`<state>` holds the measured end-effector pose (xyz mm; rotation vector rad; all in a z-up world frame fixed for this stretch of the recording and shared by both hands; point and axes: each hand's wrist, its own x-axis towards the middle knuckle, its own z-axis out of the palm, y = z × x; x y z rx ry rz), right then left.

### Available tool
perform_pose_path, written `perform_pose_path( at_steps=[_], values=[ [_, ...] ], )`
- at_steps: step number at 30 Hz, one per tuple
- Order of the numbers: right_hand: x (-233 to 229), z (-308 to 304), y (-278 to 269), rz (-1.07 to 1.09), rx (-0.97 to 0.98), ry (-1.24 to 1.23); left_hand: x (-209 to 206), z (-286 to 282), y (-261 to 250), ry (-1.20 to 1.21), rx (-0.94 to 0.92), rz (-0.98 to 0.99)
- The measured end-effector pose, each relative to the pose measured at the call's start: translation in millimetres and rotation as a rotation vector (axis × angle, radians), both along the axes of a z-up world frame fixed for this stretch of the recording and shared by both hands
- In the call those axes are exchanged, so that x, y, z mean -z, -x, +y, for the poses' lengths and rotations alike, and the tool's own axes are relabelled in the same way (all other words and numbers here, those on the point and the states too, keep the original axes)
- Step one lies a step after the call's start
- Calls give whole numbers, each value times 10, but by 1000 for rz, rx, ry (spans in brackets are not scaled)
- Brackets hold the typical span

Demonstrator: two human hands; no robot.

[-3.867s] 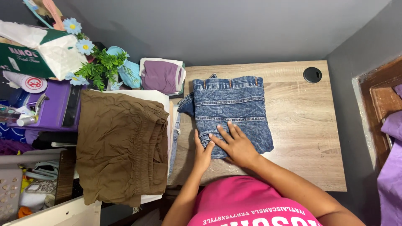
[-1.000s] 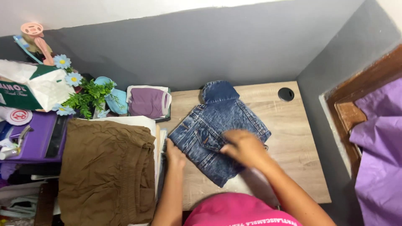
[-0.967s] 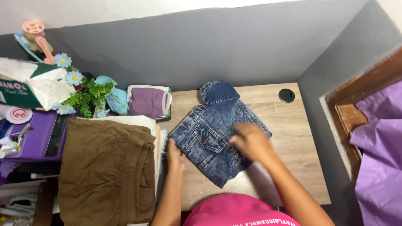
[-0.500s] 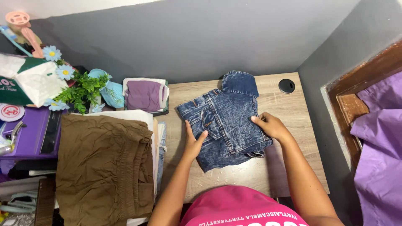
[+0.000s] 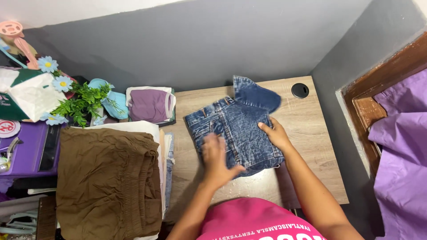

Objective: The recorder is folding several items of laundry, including a white cloth, brown shorts, and denim jeans, on a wooden desk.

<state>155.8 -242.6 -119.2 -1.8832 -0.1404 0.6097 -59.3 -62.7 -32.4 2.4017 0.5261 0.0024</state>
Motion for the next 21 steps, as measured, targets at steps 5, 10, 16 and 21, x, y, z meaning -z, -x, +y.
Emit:
perform_pose_path(
  at_steps=[5,10,16,21],
  values=[
    [-315,108,-46,50,-59,-5,-188,-645,-401,-107,529,-43],
    [-500,-109,-5,201,0,-214,337,-709,-550,-304,434,-126],
    [-290,-336,-42,207,-26,-481,646,-287,-682,226,-75,-437],
    [-302,-464,-86,-316,207,154,311,200,-559,489,-687,-534]
  ],
)
